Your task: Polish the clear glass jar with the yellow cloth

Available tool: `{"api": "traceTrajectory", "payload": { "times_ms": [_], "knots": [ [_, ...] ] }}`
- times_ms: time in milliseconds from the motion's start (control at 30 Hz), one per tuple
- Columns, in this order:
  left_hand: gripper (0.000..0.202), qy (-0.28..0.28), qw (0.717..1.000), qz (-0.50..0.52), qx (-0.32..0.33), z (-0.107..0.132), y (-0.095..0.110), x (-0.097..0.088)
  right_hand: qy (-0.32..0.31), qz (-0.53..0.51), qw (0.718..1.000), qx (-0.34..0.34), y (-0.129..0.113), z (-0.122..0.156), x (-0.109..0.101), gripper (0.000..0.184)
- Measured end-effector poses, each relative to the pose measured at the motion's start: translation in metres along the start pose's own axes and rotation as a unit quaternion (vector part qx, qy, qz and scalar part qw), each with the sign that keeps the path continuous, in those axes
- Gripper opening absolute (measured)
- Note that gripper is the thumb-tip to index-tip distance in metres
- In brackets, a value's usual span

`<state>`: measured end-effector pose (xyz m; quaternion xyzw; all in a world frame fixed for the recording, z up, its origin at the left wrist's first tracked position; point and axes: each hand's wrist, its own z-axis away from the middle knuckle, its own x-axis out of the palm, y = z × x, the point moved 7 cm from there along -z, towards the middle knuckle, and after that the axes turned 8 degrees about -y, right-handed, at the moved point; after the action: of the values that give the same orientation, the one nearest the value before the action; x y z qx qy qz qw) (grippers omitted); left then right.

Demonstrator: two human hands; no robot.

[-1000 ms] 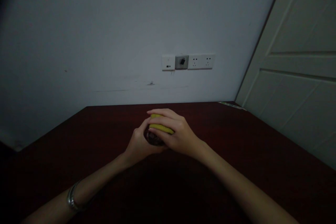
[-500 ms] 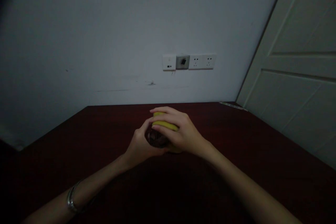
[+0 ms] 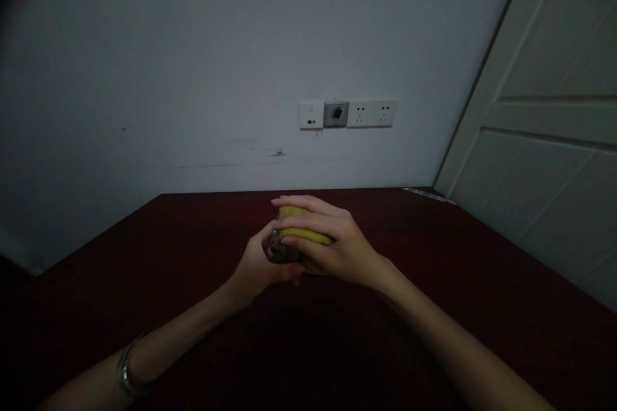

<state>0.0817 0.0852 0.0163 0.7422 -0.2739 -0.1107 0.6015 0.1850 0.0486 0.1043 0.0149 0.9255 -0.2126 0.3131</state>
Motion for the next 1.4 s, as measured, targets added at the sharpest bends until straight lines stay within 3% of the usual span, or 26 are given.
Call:
{"api": "traceTrajectory", "payload": {
  "times_ms": [167,367,500,567,633,800,967,1167,1400],
  "knots": [
    [0.079,-0.010,0.994,-0.079,0.076,0.004,0.017,0.003,0.073,-0.077,0.991,0.081,0.017,0.003,-0.009,0.020],
    [0.085,-0.027,0.990,-0.111,0.081,0.003,0.018,0.002,0.065,-0.120,0.980,0.143,0.028,0.004,-0.010,0.016],
    [0.081,-0.016,0.996,-0.061,0.061,0.001,0.020,0.000,0.116,-0.128,0.972,0.161,0.031,0.009,-0.010,0.019],
    [0.074,-0.002,0.999,-0.032,0.039,0.001,0.019,-0.002,0.132,-0.113,0.972,0.159,0.031,0.012,-0.009,0.022],
    [0.065,0.000,1.000,-0.005,0.018,0.002,0.016,-0.004,0.107,-0.095,0.979,0.147,0.029,0.014,-0.002,0.029],
    [0.049,0.000,1.000,0.018,-0.001,0.001,0.014,-0.013,0.028,0.008,0.994,0.107,0.024,0.013,0.014,0.087],
    [0.043,-0.042,0.998,0.010,-0.040,-0.003,0.009,-0.013,0.019,0.095,0.994,0.051,0.019,0.009,0.018,0.083],
    [0.056,-0.034,0.994,-0.046,-0.091,-0.003,0.004,-0.016,0.012,0.082,0.995,0.063,0.024,0.010,0.020,0.083],
    [0.057,-0.047,0.991,-0.119,-0.032,-0.010,0.010,-0.022,0.055,0.015,0.993,0.108,0.039,0.016,0.021,0.083]
  ]
}}
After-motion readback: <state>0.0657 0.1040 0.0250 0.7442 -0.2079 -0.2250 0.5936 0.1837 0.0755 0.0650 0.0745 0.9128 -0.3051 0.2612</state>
